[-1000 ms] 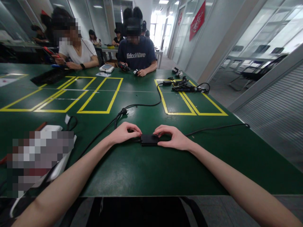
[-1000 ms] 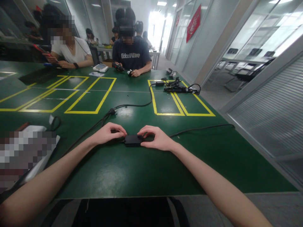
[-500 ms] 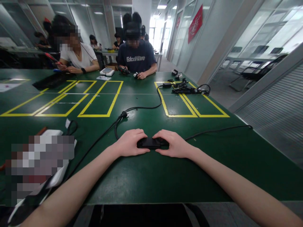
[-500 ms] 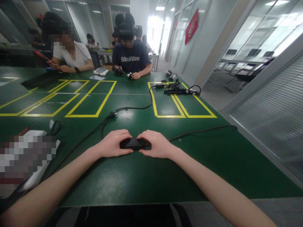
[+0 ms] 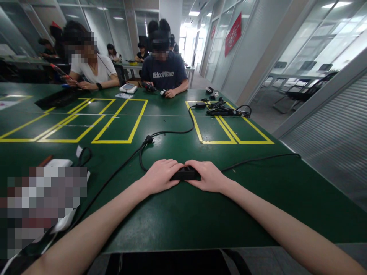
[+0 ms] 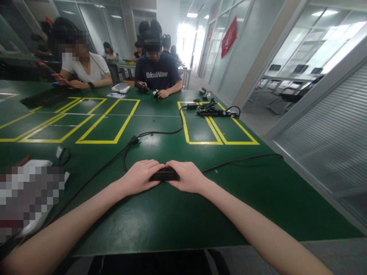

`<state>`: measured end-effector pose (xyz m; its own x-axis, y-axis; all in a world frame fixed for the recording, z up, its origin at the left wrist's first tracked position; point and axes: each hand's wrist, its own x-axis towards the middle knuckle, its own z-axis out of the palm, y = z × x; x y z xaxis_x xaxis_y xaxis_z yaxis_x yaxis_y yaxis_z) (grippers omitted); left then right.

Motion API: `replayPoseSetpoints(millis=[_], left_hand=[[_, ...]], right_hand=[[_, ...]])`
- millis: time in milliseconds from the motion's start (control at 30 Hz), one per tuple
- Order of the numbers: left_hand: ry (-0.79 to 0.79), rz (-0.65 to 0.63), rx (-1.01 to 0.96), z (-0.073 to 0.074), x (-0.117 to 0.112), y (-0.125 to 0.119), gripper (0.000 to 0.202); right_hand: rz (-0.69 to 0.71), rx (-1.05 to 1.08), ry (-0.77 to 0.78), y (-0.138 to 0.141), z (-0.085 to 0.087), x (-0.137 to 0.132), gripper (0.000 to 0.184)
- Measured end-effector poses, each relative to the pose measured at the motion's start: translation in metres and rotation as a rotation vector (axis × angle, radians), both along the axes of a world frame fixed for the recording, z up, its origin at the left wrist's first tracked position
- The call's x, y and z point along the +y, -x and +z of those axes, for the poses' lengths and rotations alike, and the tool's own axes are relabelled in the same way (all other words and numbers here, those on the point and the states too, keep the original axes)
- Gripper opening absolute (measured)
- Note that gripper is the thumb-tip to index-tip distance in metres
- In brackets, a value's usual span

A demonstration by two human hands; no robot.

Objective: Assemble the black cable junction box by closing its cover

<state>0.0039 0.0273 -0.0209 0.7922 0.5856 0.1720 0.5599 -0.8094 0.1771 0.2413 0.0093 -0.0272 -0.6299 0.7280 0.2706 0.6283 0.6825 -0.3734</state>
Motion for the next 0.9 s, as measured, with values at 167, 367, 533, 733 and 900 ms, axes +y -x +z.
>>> replayPoseSetpoints(millis=[167, 367, 533, 733, 900], left_hand=[[0.002, -0.01, -0.007, 0.002, 0.001, 0.001, 0.03], [0.044, -0.051, -0.023, 0.005, 0.003, 0.004, 0.027], [0.094, -0.055, -0.012, 0.009, 0.002, 0.005, 0.025], [0.101, -0.062, -0.009, 0.014, -0.001, 0.003, 0.025], [0.088, -0.073, -0.04, 0.013, -0.002, 0.004, 0.025]], right_hand=[[0.022, -0.136, -0.046, -0.001, 0.0, 0.002, 0.025], [0.07, -0.231, -0.141, -0.002, 0.0, 0.002, 0.03], [0.083, -0.246, -0.16, -0.002, 0.001, 0.0, 0.031], [0.087, -0.262, -0.21, -0.002, 0.002, -0.001, 0.033], [0.086, -0.261, -0.265, -0.003, 0.001, -0.002, 0.038]])
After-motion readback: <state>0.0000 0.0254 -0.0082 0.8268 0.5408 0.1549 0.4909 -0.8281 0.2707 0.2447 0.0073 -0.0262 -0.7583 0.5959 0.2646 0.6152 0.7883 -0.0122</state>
